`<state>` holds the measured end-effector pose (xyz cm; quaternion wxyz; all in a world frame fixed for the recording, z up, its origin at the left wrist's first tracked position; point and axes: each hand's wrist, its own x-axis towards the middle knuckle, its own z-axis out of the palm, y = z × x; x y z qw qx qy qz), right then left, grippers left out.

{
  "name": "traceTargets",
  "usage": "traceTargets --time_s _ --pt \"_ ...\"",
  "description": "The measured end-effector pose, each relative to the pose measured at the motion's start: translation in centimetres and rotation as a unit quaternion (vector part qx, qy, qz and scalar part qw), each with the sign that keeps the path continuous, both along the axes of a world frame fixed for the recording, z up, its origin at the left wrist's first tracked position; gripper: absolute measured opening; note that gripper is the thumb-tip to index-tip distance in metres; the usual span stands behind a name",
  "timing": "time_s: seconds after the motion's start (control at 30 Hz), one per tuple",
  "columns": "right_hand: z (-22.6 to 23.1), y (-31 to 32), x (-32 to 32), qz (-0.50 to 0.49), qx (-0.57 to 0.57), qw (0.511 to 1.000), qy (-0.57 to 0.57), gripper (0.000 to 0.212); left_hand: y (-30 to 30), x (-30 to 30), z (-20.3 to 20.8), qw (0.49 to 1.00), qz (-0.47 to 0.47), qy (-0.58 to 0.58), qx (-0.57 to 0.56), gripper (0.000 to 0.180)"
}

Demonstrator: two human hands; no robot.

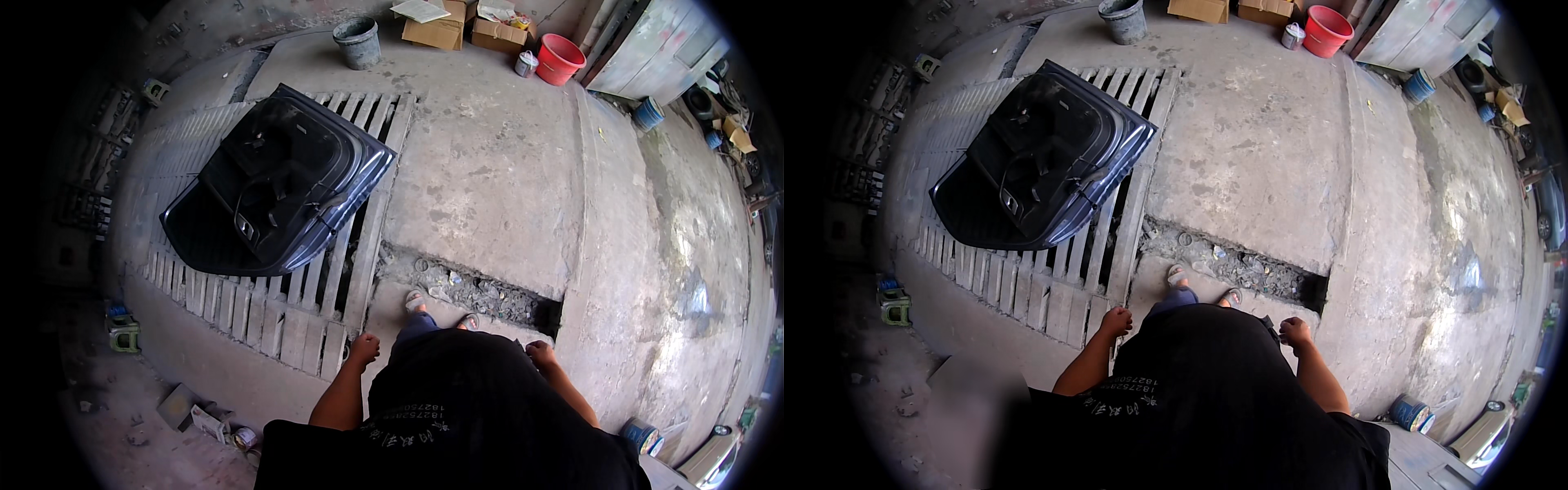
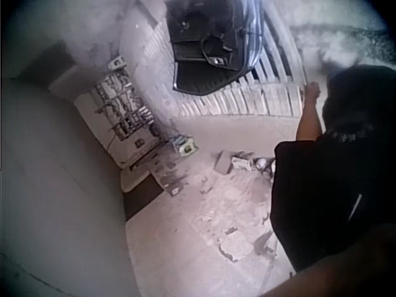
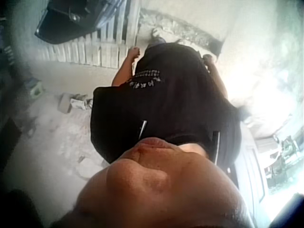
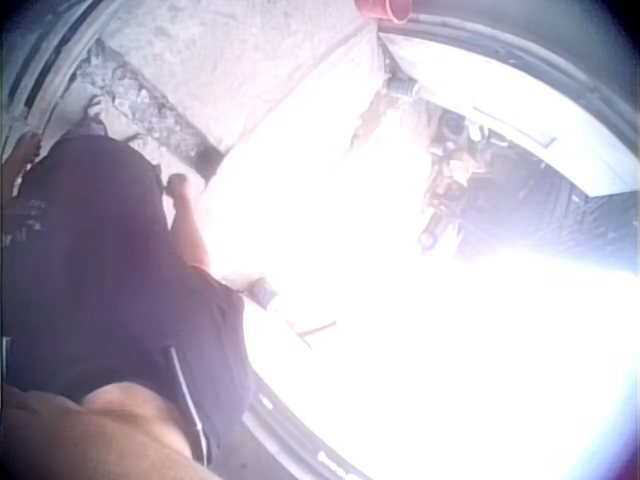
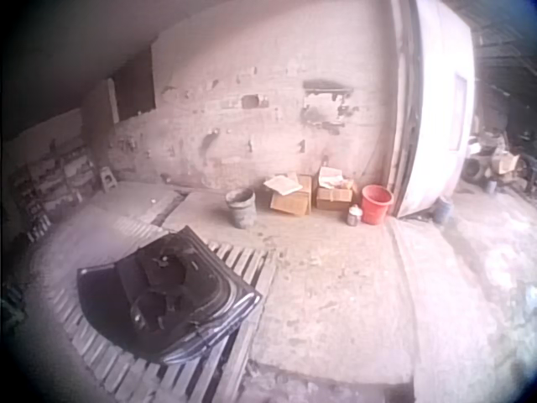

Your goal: The person uses a spray gun to apply paint to a car door resting on a wooden pallet. They walk to a shelf to retrieve a rag, then return to the door to pour more paint into the spray gun cup and continue spraying. The person briefly inspects the painted surface by pointing at it.

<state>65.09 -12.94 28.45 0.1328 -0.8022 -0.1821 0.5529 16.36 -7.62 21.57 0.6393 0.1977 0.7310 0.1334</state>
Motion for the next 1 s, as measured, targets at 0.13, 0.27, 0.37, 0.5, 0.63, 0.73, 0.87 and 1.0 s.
traceTargets --time_s 0.13,0.27,0.37,0.5,0.63,0.73,0.87,1.0 --pt "1.0 0.6 -0.5 0.018 -0.005 1.000 -0.012 0.018 0.0 -0.1 0.2 1.000 -0.001 -0.003 -0.001 0.013" --pt "0.5 0.3 -0.2 0.013 -0.004 1.000 -0.012 0.021 0.3 0.1 0.4 1.000 -0.002 0.001 0.004 0.012" --pt "0.3 0.3 -0.2 0.013 -0.011 1.000 -0.014 0.026 0.0 -0.5 -0.2 1.000 0.007 -0.011 0.004 0.011" --pt "-0.6 0.1 0.3 -0.003 -0.014 1.000 -0.004 0.024 0.2 -0.6 -0.4 1.000 0.012 -0.019 0.003 0.011" --pt "-1.1 0.0 0.4 -0.011 -0.006 1.000 0.016 0.018 0.3 -0.6 -0.2 1.000 0.004 -0.008 0.011 0.012" --pt "-1.5 -0.1 0.7 -0.013 -0.005 1.000 0.020 0.017 0.4 -0.7 0.0 1.000 0.000 -0.008 0.008 0.012" --pt "-1.9 -0.1 0.8 -0.021 -0.002 0.999 0.027 0.017 0.5 -0.6 0.2 1.000 0.005 0.003 0.007 0.012" --pt "-1.2 0.0 0.5 -0.010 -0.003 1.000 0.021 0.018 0.3 -0.4 0.4 1.000 0.009 -0.006 0.008 0.011"
